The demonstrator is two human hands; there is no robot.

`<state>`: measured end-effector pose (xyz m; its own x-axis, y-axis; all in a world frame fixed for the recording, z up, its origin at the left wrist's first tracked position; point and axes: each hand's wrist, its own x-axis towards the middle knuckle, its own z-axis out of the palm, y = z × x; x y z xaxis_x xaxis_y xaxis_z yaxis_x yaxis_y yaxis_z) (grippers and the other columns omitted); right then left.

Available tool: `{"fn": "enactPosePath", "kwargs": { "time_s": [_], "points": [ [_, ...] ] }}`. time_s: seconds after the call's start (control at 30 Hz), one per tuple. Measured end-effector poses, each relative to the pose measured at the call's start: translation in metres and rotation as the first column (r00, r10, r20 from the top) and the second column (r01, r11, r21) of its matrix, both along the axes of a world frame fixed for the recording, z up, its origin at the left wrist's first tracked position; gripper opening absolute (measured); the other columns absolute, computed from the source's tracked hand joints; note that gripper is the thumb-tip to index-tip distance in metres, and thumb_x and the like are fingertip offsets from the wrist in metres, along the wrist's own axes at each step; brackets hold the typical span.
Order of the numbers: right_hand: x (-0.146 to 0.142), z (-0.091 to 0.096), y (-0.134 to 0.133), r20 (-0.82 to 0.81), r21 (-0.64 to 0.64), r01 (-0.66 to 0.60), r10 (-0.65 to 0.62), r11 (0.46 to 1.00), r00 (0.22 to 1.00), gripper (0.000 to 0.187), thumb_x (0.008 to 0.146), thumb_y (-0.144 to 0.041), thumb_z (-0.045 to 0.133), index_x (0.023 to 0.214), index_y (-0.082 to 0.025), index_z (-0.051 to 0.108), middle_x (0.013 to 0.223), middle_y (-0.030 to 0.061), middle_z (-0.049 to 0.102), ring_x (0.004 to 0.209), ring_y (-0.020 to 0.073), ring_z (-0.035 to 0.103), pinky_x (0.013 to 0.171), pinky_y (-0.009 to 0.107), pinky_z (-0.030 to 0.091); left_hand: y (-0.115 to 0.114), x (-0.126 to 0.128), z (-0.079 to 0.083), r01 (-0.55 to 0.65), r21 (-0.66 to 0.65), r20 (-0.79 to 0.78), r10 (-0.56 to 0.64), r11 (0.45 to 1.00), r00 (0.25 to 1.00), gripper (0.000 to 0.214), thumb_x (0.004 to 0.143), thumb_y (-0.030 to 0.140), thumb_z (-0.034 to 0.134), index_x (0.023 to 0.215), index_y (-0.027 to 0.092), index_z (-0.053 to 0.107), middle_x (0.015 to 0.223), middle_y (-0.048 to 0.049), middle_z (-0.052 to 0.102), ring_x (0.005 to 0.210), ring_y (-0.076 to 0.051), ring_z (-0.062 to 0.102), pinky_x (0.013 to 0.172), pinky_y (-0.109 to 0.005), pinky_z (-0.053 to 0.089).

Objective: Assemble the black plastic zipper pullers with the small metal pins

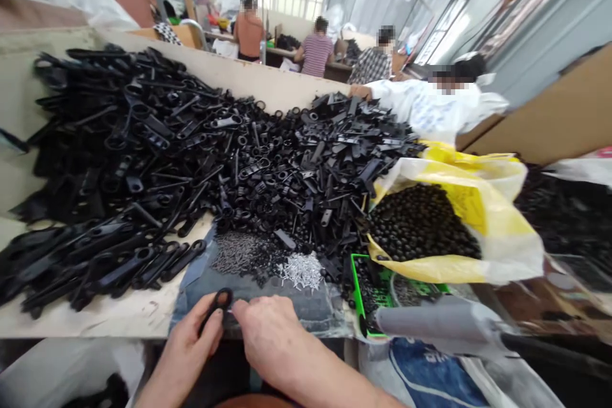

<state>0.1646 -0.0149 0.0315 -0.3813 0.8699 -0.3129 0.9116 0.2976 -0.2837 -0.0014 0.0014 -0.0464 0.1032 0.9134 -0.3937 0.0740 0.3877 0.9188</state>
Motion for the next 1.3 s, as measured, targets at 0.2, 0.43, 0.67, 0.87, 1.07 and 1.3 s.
{"fn": "enactPosePath", "kwargs": {
  "time_s": [0.2,0.43,0.67,0.87,1.07,1.3],
  "points": [
    [0.061,-0.006,0.017,-0.324,0.209,0.556,-0.48,0.804,0.815,0.033,0.1,-0.036,0.057,0.13,-0.024,0.067,0.091,0.0025,0.078,0.079,0.0206,0.074,0.072,0.028,0.051,0.024,-0.037,0.017,-0.249,0.002,0.055,0.248,0.969,0.967,0.046,0.072,0.055,0.076,0.099,0.019,0.067,0.044,0.0118,0.04,0.04,-0.007,0.027,0.04,-0.016,0.017],
    [0.081,-0.039,0.054,-0.253,0.356,0.598,-0.542,0.718,0.801,0.031,0.094,-0.027,0.066,0.124,-0.024,0.07,0.107,0.0062,0.074,0.087,0.0239,0.074,0.069,0.03,0.052,0.021,-0.001,0.039,-0.232,-0.005,0.289,0.224,0.973,0.931,0.052,0.074,0.05,0.08,0.113,0.022,0.061,0.068,0.0033,0.068,0.055,-0.01,0.049,0.054,-0.019,0.039],
    [0.039,-0.035,0.015,-0.695,0.212,0.595,-0.309,0.775,0.649,0.024,0.095,-0.037,0.067,0.112,-0.023,0.076,0.09,0.0031,0.072,0.067,0.0162,0.066,0.059,0.024,0.053,0.014,0.013,0.048,-0.184,-0.267,0.583,0.311,0.946,0.751,0.034,0.075,0.027,0.068,0.108,0.02,0.072,0.109,-0.0076,0.075,0.108,-0.027,0.064,0.093,-0.039,0.047],
    [-0.016,-0.036,-0.007,-0.794,0.316,0.545,-0.098,0.777,0.599,0.023,0.097,-0.034,0.065,0.108,-0.018,0.077,0.072,0.0,0.061,0.046,0.0106,0.052,0.043,0.02,0.047,0.008,0.021,0.052,-0.191,-0.325,0.637,0.364,0.926,0.68,0.028,0.076,0.027,0.07,0.103,0.022,0.076,0.111,-0.006,0.075,0.118,-0.027,0.059,0.108,-0.041,0.039],
    [-0.02,-0.04,-0.005,-0.766,0.392,0.53,-0.052,0.752,0.64,0.024,0.101,-0.032,0.06,0.11,-0.017,0.076,0.072,0.0009,0.061,0.045,0.0104,0.052,0.042,0.02,0.047,0.004,0.023,0.057,-0.197,-0.368,0.629,0.4,0.909,0.667,0.03,0.069,0.028,0.079,0.099,0.022,0.077,0.113,-0.0066,0.075,0.116,-0.026,0.059,0.099,-0.036,0.046],
    [-0.028,-0.046,-0.009,-0.743,0.435,0.562,-0.071,0.704,0.665,0.022,0.101,-0.028,0.059,0.111,-0.017,0.076,0.079,0.0045,0.068,0.052,0.0128,0.063,0.045,0.02,0.051,-0.002,0.033,0.053,-0.27,-0.311,0.561,0.406,0.911,0.721,0.038,0.071,0.042,0.085,0.103,0.023,0.075,0.117,-0.0075,0.073,0.12,-0.027,0.06,0.101,-0.038,0.047]
  ]
}}
